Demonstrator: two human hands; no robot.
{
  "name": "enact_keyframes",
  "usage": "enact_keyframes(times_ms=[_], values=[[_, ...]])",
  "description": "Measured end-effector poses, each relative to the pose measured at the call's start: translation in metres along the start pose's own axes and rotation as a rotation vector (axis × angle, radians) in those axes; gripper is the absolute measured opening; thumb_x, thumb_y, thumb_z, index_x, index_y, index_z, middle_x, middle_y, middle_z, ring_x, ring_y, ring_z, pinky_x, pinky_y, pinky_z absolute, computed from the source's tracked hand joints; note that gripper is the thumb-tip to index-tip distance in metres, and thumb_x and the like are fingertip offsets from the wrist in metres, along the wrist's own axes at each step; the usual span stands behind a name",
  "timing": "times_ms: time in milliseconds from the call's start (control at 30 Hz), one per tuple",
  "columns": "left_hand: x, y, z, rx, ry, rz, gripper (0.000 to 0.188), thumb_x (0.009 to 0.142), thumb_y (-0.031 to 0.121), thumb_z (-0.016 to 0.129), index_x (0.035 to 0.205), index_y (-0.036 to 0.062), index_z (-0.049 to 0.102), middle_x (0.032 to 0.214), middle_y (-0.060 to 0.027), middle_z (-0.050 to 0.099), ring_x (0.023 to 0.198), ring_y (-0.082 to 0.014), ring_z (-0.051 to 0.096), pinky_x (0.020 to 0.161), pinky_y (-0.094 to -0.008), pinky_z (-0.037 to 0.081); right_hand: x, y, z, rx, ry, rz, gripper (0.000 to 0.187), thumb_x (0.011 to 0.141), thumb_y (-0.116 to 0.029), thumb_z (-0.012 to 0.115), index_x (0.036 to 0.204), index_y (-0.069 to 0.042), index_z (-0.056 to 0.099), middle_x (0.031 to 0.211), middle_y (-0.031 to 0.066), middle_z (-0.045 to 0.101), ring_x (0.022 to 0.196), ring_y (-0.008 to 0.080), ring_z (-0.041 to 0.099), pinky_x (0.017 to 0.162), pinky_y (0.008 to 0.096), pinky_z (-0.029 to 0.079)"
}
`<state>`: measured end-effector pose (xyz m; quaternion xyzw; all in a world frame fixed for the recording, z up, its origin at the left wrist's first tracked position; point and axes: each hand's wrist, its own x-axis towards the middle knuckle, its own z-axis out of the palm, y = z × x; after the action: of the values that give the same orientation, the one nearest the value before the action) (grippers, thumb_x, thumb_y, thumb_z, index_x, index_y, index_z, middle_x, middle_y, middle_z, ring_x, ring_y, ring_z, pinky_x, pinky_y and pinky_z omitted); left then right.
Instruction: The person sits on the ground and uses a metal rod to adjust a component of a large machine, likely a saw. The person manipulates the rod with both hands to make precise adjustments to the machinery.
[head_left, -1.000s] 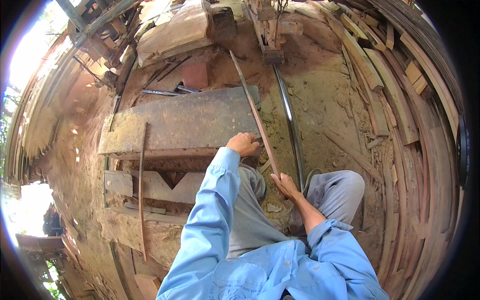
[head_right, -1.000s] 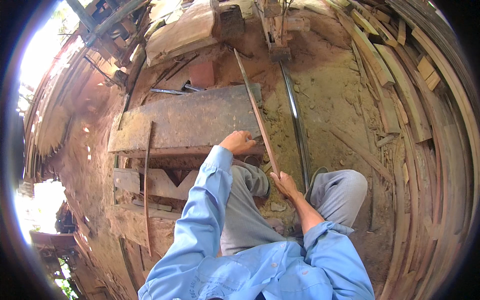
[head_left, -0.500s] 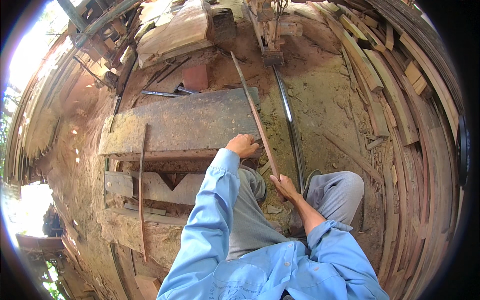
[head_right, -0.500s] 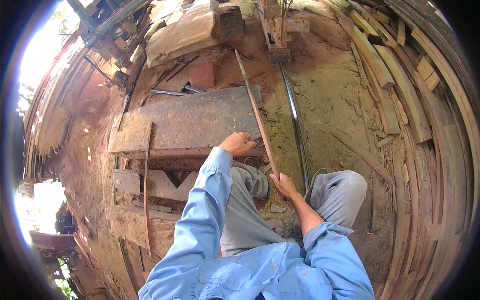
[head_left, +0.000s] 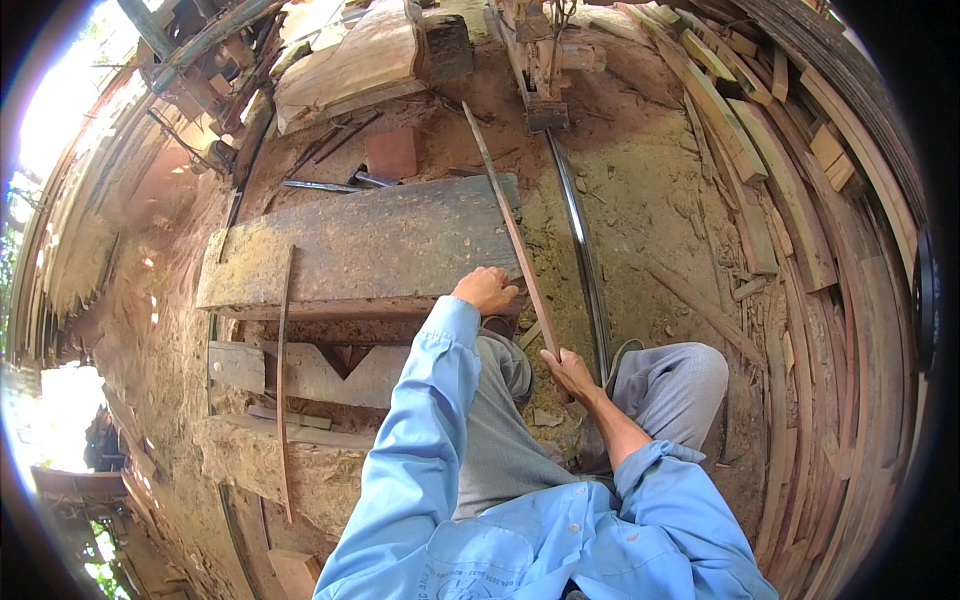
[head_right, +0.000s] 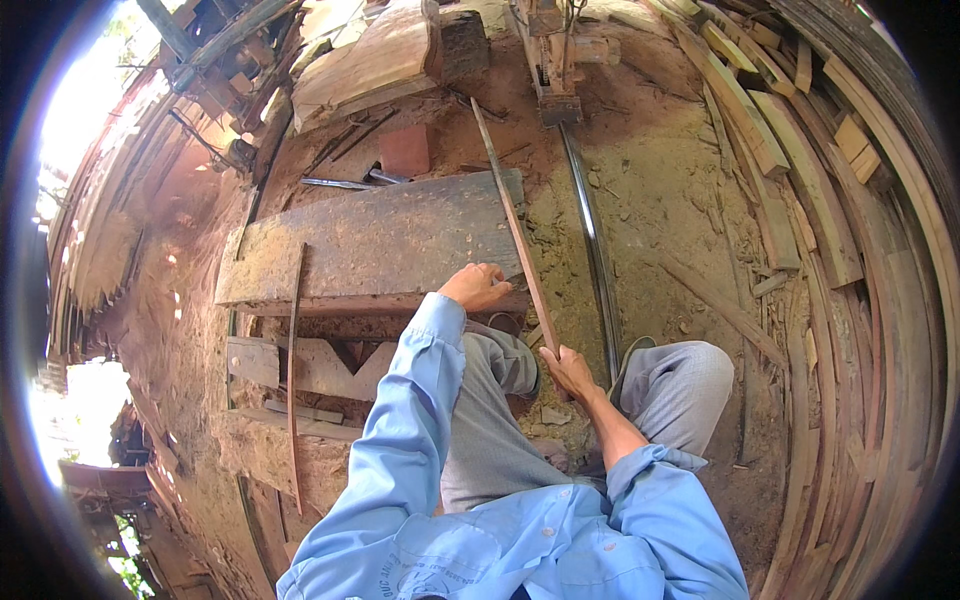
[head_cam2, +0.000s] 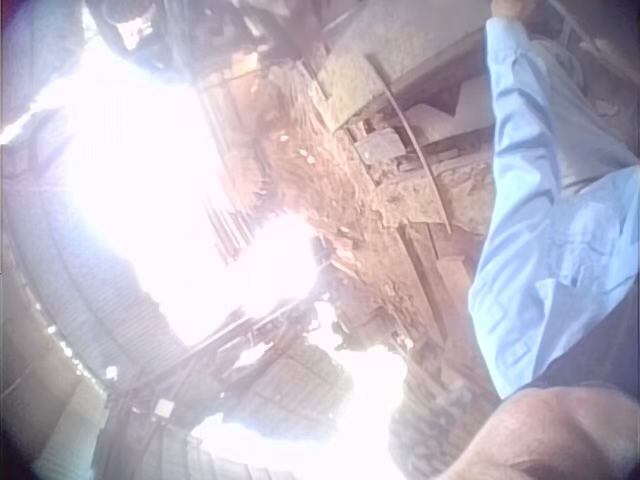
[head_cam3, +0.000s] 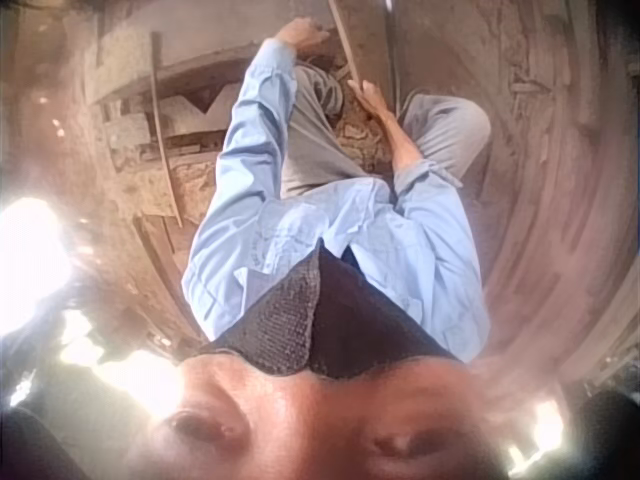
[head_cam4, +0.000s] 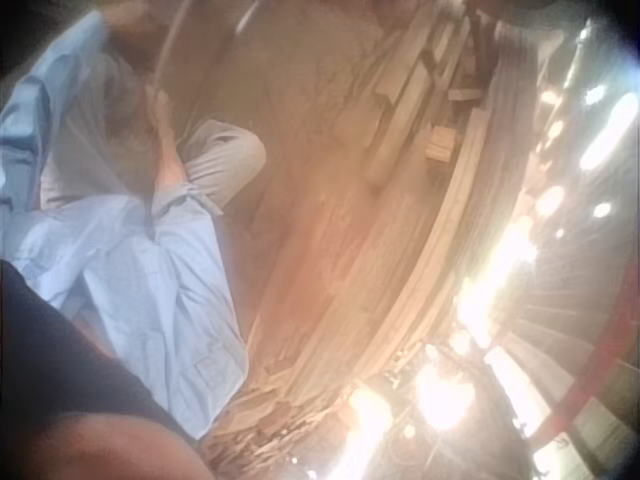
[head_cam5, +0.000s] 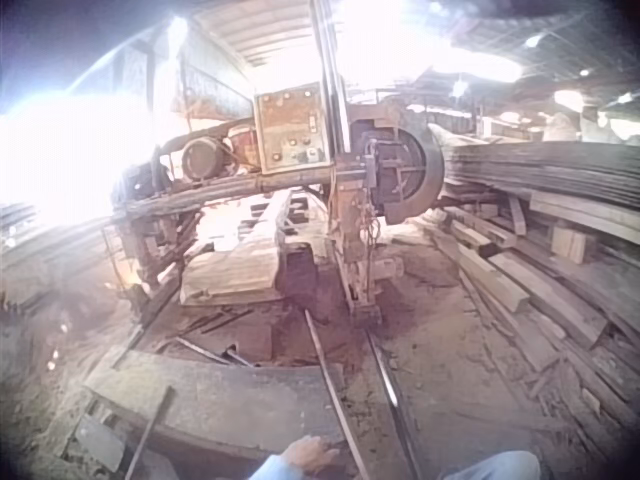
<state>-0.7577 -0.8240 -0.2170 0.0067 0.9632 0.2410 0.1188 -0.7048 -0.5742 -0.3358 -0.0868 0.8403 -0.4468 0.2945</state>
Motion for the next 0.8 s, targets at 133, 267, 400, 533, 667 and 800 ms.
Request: enact_keyframes(times_ms=[133, 267, 400, 533, 667, 800], values=[[-0.001, 0.001, -0.001, -0.006, -0.016, -0.002, 0.042, 0.085, 0.037, 0.057, 0.104, 0.0006, 0.065, 0.093, -0.0268, 0.067, 0.093, -0.0412, 0.064, 0.085, -0.0451, 0.05, -0.004, -0.005, -0.002, 0.022, 0.0, -0.002, 0.048, 0.093, -0.043, 0.053, 0.087, 0.004, 0.057, 0.063, 0.0169, 0.061, 0.055, 0.0278, 0.065, 0.051, 0.0402, 0.05], [0.0, 0.001, -0.003, -0.009, -0.043, -0.013, 0.043, 0.086, 0.037, 0.057, 0.105, 0.0006, 0.065, 0.093, -0.0267, 0.067, 0.093, -0.0412, 0.064, 0.085, -0.0451, 0.05, -0.003, -0.005, -0.002, 0.009, -0.003, -0.011, 0.049, 0.093, -0.044, 0.053, 0.088, 0.005, 0.057, 0.064, 0.0175, 0.061, 0.057, 0.0284, 0.066, 0.053, 0.0409, 0.051], [0.0, 0.003, -0.003, -0.005, -0.027, -0.001, 0.043, 0.086, 0.037, 0.057, 0.106, 0.0007, 0.065, 0.092, -0.0263, 0.067, 0.093, -0.0409, 0.064, 0.085, -0.045, 0.05, 0.0, 0.003, 0.0, 0.011, 0.007, -0.011, 0.05, 0.093, -0.045, 0.053, 0.089, 0.005, 0.058, 0.065, 0.0176, 0.061, 0.058, 0.0287, 0.066, 0.055, 0.0415, 0.051], [0.0, 0.002, -0.003, -0.005, -0.021, 0.002, 0.042, 0.086, 0.037, 0.057, 0.106, 0.0012, 0.065, 0.092, -0.0259, 0.067, 0.093, -0.0408, 0.064, 0.084, -0.0451, 0.05, 0.001, 0.003, 0.001, 0.012, 0.011, -0.008, 0.049, 0.093, -0.044, 0.053, 0.09, 0.004, 0.059, 0.065, 0.0165, 0.061, 0.055, 0.0273, 0.064, 0.054, 0.0408, 0.05], [-0.001, 0.0, -0.001, -0.009, -0.019, -0.015, 0.042, 0.085, 0.036, 0.057, 0.106, 0.0011, 0.065, 0.092, -0.0258, 0.067, 0.092, -0.0404, 0.065, 0.084, -0.0452, 0.051, -0.006, -0.01, -0.004, 0.037, -0.026, 0.025, 0.047, 0.093, -0.043, 0.053, 0.092, 0.003, 0.059, 0.064, 0.0153, 0.061, 0.054, 0.0254, 0.063, 0.052, 0.0397, 0.05], [0.0, 0.002, -0.002, -0.012, -0.02, -0.004, 0.041, 0.085, 0.036, 0.057, 0.105, 0.0008, 0.065, 0.092, -0.026, 0.067, 0.091, -0.04, 0.065, 0.084, -0.0448, 0.051, -0.007, -0.01, -0.006, 0.036, -0.019, 0.02, 0.046, 0.094, -0.042, 0.053, 0.093, 0.003, 0.059, 0.063, 0.0147, 0.061, 0.053, 0.025, 0.063, 0.051, 0.0394, 0.049]])
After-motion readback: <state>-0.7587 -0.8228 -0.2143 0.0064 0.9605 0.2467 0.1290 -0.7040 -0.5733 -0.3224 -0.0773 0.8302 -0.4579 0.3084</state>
